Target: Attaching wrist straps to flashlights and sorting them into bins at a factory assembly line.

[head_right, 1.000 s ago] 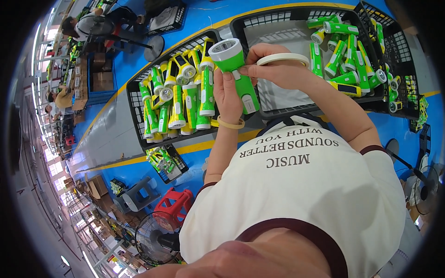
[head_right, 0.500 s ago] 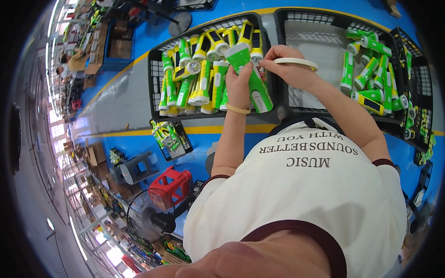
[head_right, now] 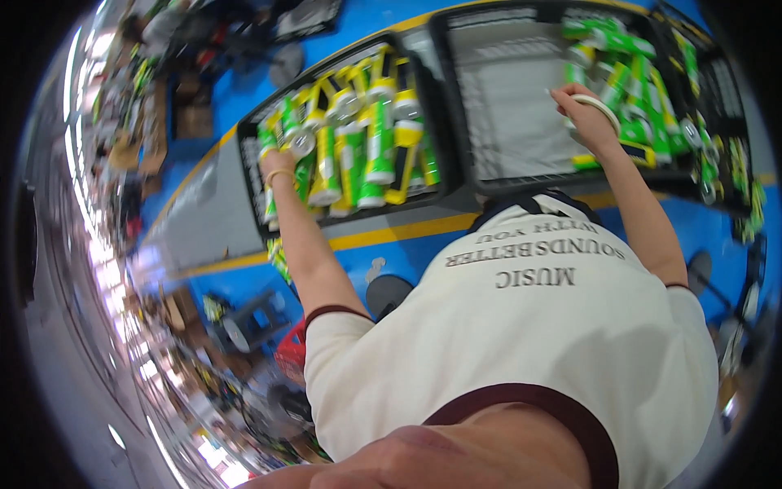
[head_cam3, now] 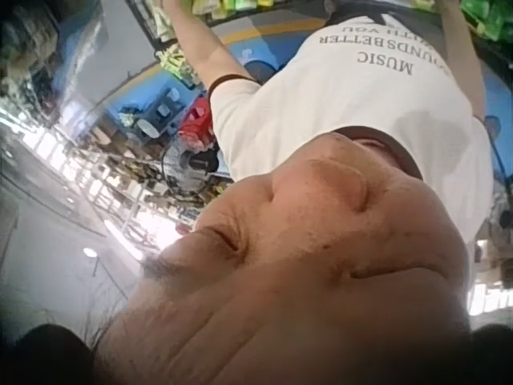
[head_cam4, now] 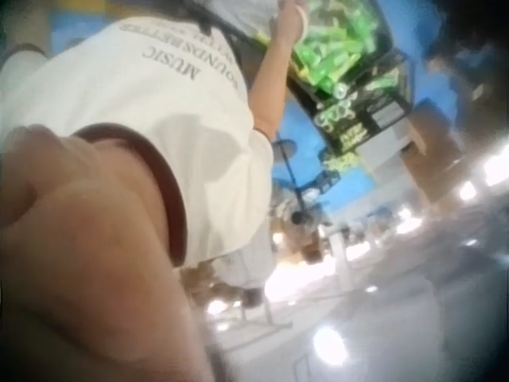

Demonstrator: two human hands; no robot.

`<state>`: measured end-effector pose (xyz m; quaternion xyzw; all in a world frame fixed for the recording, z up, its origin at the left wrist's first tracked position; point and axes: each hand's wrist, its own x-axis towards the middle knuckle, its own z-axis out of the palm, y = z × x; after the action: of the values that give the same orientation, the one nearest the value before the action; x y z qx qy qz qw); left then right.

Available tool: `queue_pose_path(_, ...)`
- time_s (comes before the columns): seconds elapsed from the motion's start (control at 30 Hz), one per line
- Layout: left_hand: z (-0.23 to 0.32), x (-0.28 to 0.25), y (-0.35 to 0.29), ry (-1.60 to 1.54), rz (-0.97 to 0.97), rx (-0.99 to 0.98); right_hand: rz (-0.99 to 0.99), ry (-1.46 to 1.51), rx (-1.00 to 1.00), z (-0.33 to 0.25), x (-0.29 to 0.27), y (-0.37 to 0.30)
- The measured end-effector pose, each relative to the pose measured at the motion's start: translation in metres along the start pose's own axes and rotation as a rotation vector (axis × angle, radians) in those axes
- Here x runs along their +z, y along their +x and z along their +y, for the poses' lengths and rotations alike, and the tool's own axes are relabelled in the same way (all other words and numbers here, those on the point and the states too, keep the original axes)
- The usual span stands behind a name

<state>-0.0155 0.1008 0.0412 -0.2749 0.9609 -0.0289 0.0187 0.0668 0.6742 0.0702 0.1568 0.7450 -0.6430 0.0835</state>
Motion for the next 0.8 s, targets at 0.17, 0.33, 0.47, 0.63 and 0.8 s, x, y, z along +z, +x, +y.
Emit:
queue_pose_path(0.17, 0.247, -0.039, -0.144, -0.839, 0.322, 0.94, 0.21, 0.33, -0.004, 0.015, -0.082, -0.005)
queue_pose_path(0.33, 0.433, 0.045, -0.29, -0.876, -0.431, 1.005, 0.327, 0.448, -0.061, 0.012, -0.137, -0.028)
queue_pose_path(0.47, 0.48, 0.124, -0.321, -0.557, -0.745, 0.628, 0.313, 0.334, 0.008, 0.025, -0.147, -0.05)
queue_pose_path(0.63, 0.463, 0.137, -0.309, -1.338, -1.519, 0.181, 0.18, 0.283, 0.023, 0.017, -0.141, -0.062)
queue_pose_path(0.8, 0.387, -0.01, -0.339, -1.671, -1.467, 0.345, -0.194, 0.339, 0.053, -0.011, -0.113, -0.047)
